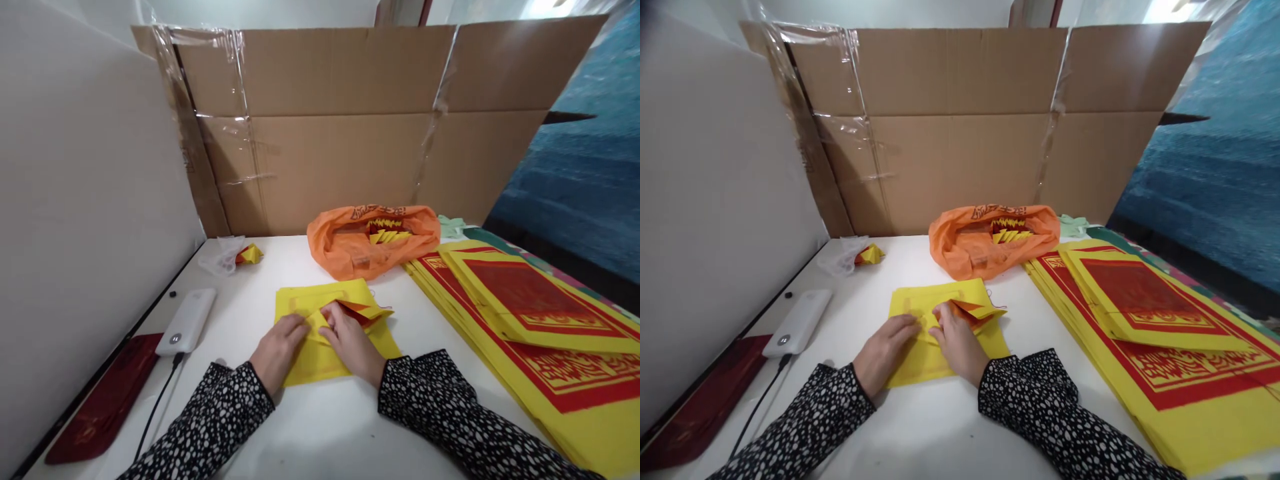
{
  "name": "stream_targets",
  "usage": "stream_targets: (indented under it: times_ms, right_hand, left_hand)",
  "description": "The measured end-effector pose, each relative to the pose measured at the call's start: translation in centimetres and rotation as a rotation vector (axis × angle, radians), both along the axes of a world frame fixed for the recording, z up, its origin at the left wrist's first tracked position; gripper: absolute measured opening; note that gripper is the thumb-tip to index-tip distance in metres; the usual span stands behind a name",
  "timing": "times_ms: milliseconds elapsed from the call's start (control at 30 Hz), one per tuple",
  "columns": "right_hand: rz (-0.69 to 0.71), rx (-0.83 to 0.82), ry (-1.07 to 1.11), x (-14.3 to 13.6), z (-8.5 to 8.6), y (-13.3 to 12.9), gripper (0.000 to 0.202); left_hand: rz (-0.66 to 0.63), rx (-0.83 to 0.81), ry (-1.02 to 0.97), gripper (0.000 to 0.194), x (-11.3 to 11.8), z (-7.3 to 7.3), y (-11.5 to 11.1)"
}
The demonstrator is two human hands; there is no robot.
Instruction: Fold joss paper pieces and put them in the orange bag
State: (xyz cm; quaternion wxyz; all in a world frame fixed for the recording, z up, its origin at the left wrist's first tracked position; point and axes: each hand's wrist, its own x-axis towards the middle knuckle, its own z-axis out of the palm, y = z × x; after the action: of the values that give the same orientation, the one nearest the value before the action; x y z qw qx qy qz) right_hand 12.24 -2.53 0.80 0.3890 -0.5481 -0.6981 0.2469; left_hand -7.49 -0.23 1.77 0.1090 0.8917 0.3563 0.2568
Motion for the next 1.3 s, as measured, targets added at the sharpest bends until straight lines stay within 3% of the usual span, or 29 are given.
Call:
stream_targets:
  times_ms: [67, 200, 467, 967, 1100, 1300]
  right_hand:
    - [0.034, 0.042, -0.056, 0.0, -0.1, 0.0, 0.018]
    - [0.077, 0.098, -0.135, 0.1, -0.2, 0.1, 0.016]
    - [0.087, 0.080, -0.151, 0.4, -0.1, 0.7, 0.018]
    - [0.071, 0.112, -0.264, 0.2, -0.6, 0.7, 0.018]
    - [0.037, 0.160, -0.447, 0.4, -0.5, -0.8, 0.021]
    - [0.079, 0.335, -0.665, 2.2, -1.5, -5.8, 0.033]
  left_hand:
    - [-0.047, 0.089, 0.148, 0.033, 0.7, -0.6, -1.1]
    - [-0.010, 0.177, 0.315, 0.040, 1.6, -1.8, -2.4]
    - [0.008, 0.179, 0.405, 0.051, 2.0, -2.0, -2.9]
    - [0.035, 0.078, 0.477, 0.050, 2.3, -1.9, -3.3]
    - [0.028, 0.026, 0.506, 0.067, 2.3, -1.6, -3.5]
    - [-0.028, -0.043, 0.469, 0.089, 2.1, -1.3, -3.6]
